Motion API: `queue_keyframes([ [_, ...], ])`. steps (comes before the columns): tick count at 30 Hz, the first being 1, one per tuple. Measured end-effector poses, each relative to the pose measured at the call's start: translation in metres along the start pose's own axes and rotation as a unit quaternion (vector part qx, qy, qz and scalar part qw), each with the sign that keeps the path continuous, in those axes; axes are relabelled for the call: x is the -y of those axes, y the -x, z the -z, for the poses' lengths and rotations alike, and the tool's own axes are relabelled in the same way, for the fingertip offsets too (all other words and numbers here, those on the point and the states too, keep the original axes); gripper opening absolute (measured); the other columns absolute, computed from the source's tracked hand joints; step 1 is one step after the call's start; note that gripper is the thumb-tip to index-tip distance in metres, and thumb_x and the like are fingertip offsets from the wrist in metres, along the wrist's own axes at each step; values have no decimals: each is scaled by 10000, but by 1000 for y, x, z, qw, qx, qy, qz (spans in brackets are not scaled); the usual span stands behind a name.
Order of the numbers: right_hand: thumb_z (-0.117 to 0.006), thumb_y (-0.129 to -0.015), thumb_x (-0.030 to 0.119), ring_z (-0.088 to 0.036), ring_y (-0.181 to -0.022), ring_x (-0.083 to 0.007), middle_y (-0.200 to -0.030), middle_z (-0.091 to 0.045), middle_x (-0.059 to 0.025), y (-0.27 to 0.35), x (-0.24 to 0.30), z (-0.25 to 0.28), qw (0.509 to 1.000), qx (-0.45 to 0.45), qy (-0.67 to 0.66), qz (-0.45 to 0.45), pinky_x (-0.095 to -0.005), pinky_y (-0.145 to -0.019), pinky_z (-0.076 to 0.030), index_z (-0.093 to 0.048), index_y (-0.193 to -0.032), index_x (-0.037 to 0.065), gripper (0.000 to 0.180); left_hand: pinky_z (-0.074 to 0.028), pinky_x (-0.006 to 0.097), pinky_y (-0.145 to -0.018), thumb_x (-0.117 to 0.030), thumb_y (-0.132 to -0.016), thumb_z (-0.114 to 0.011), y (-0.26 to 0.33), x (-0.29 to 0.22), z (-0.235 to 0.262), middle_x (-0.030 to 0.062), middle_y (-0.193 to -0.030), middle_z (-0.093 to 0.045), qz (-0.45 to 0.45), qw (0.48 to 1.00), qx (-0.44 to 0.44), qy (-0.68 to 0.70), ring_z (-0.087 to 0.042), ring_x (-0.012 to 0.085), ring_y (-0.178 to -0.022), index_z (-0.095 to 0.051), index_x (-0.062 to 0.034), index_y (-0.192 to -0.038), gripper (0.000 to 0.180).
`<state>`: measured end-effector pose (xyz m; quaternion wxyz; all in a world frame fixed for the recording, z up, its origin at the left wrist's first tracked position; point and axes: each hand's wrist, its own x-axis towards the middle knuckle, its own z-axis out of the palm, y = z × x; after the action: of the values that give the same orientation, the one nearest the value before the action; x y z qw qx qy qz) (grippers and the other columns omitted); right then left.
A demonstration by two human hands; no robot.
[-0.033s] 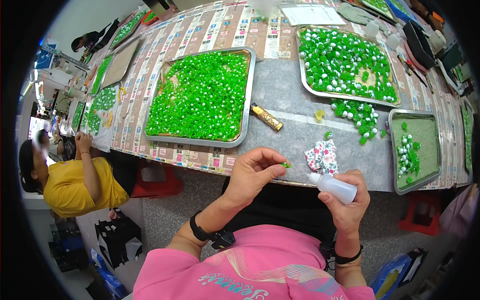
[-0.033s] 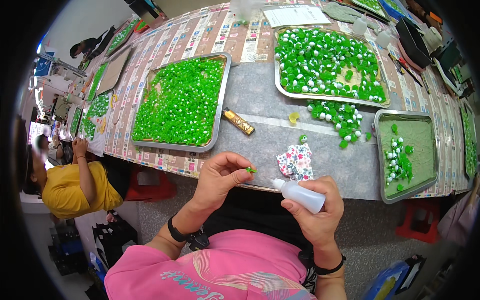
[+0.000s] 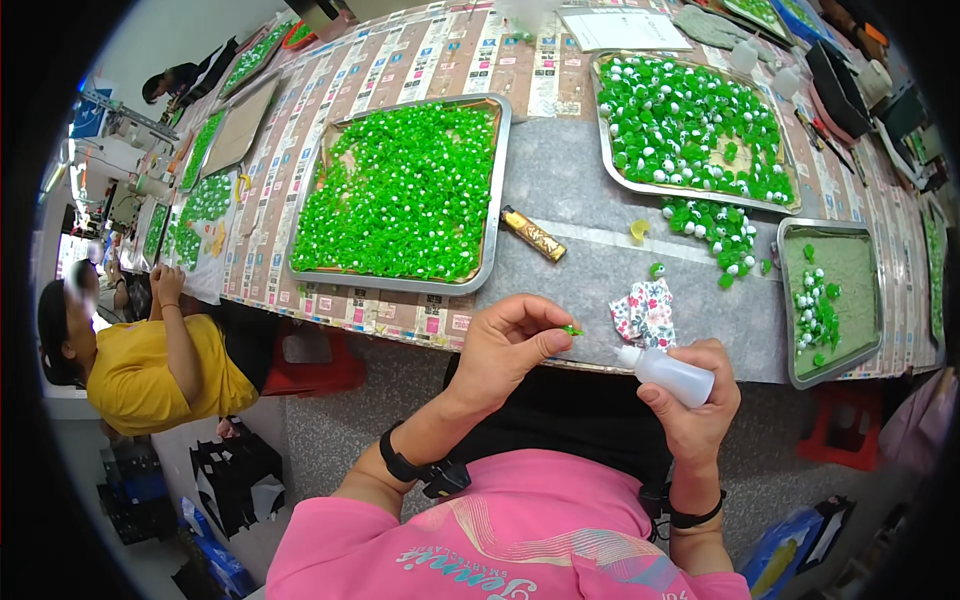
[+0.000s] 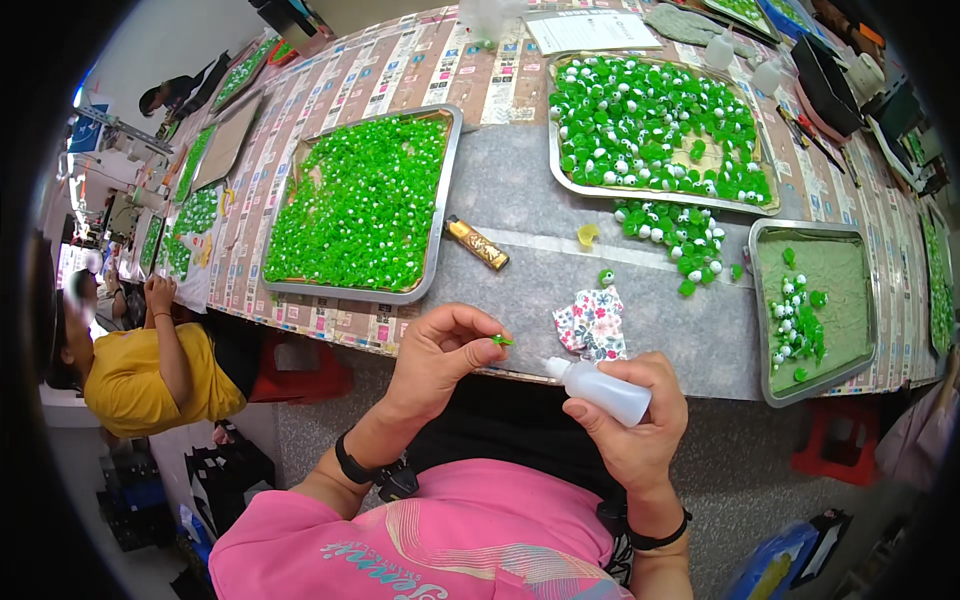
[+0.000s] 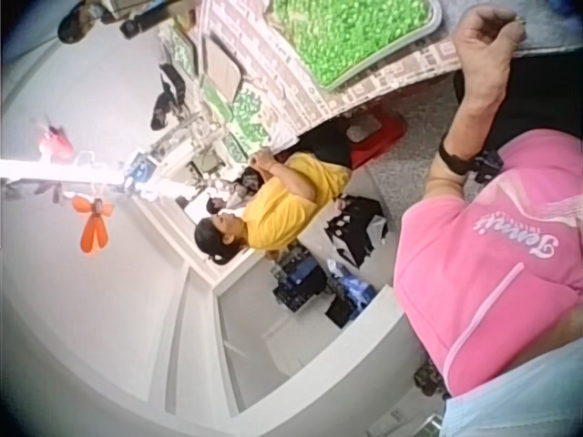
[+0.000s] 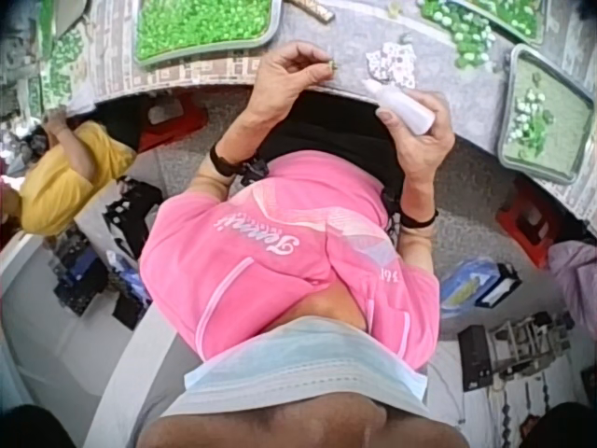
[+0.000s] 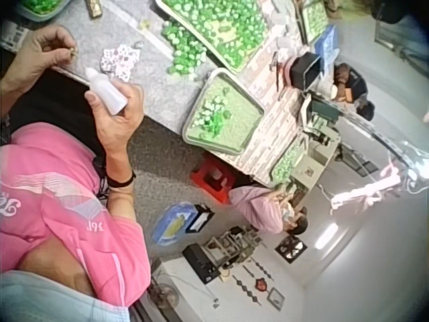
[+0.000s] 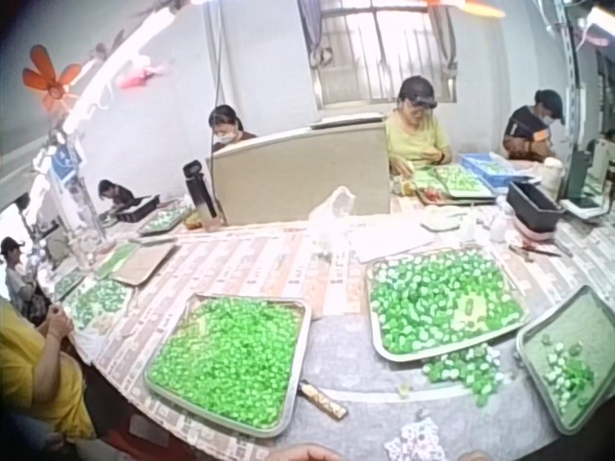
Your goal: Assembling small green and white plastic parts using an adhesive.
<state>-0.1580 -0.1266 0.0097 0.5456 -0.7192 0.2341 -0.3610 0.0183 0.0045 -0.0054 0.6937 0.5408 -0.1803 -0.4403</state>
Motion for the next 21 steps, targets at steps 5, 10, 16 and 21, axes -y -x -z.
queue_keyframes([
  [5,-838,-641,179,-511,-690,-129,-782,-545,-35,0,-1,1,1000,-4,6,2,-245,-617,-406,-607,-920,45,386,-528,265,-775,48,-806,-637,0,0,0,95,-924,-646,-7,1000,6,1,-625,140,-839,-598,3,-938,145],
  [10,-837,-643,186,-515,-694,-130,-788,-554,-39,0,-1,1,1000,-5,6,5,-244,-616,-407,-609,-921,45,386,-529,266,-778,49,-806,-637,0,0,0,96,-922,-646,-7,1000,9,-2,-626,143,-844,-601,3,-935,142],
  [16,-836,-643,188,-520,-685,-132,-783,-561,-41,-1,-1,1,1000,2,17,2,-248,-608,-410,-610,-923,46,387,-529,266,-775,52,-802,-637,0,-1,0,98,-916,-647,-4,1000,12,-4,-626,143,-843,-604,6,-925,135],
  [21,-836,-642,184,-523,-683,-136,-784,-564,-46,-1,0,2,1000,4,24,11,-249,-607,-412,-610,-926,45,389,-529,266,-771,50,-803,-638,0,-1,0,100,-909,-649,2,1000,6,-8,-627,143,-834,-605,10,-921,130],
])
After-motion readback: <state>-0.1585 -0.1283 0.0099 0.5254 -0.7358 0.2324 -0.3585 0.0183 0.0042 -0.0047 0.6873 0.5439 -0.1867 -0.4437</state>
